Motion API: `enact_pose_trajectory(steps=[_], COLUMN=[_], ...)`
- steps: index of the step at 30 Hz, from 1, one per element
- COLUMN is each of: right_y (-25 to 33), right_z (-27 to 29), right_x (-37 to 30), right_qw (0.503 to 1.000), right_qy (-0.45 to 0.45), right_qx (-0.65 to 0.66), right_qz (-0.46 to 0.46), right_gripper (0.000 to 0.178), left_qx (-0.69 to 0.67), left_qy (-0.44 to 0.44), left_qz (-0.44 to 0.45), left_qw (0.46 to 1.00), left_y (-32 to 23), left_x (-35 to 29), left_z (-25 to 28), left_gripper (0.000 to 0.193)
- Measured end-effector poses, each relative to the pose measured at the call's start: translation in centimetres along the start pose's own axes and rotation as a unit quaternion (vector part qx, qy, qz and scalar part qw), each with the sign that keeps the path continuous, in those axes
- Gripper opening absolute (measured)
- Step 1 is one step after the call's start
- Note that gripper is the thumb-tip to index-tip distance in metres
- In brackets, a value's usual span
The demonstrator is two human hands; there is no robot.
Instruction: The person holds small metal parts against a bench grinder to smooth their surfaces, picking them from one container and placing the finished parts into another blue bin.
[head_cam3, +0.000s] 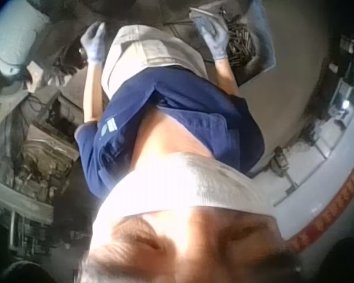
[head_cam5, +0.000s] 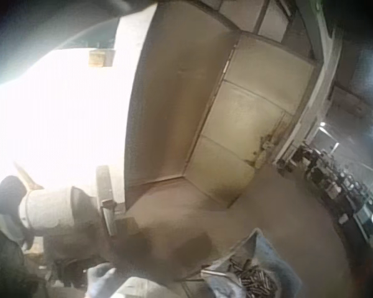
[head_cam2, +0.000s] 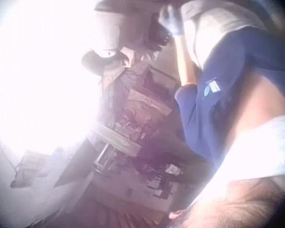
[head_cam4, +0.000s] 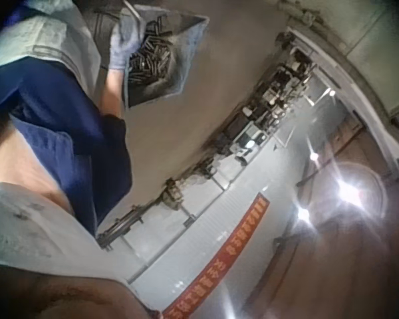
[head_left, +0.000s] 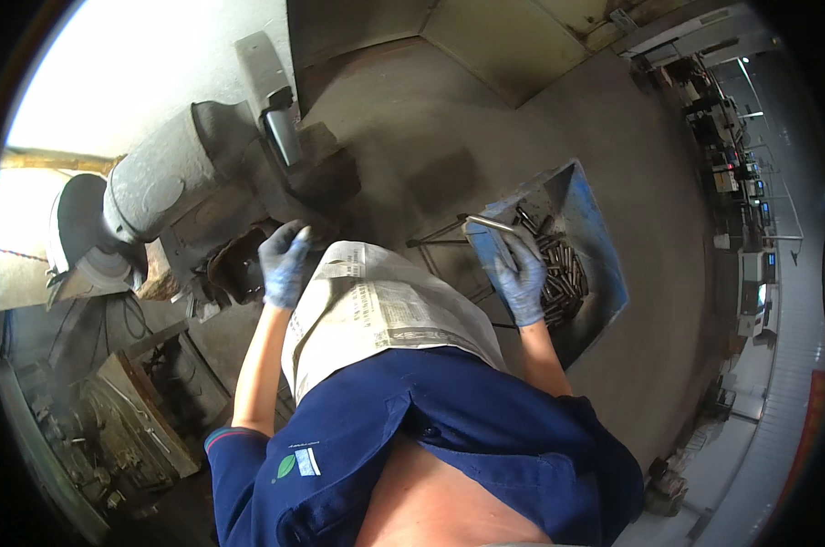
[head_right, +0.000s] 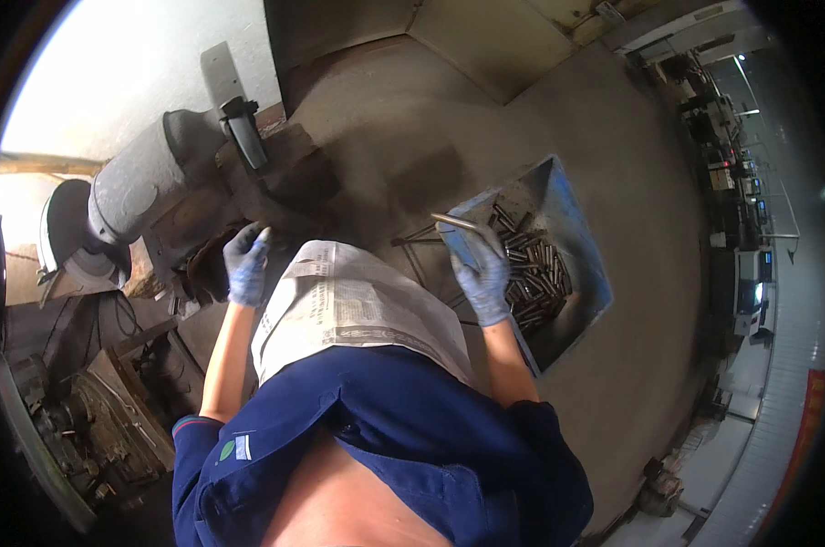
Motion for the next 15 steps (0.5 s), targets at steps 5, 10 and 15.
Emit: enact_pose_trajectory(steps=[5, 10, 15], right_y=[-8.3, -3.8, -0.7], right_z=[2.5, -8.4, -19.4], right_x=[-4.6, -0.5, 3.8], right_qw=[0.976, 0.960, 0.920], right_qy=[-0.043, 0.138, 0.333], right_qx=[-0.198, 0.231, 0.169], right_qz=[-0.081, -0.080, 0.118], right_gripper=[0.032, 0.024, 0.018], left_qx=[0.079, 0.173, 0.370], left_qy=[-0.088, -0.057, -0.144], left_qz=[0.079, 0.091, 0.100], left_qw=[0.990, 0.979, 0.912], left_y=[3.7, 3.0, 2.7], left_x=[-3.0, -6.2, -12.4], left_z=[3.9, 4.2, 7.8], left_gripper=[0.019, 0.024, 0.029])
Point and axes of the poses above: each hand's wrist, its own x-axis towards the middle knuckle, its own z-axis out of the back of the hand, y = z × x, the point moved 3 cm from there along x, towards the middle knuckle, and after that the axes turned 9 degrees about y, right-handed, at the moved point
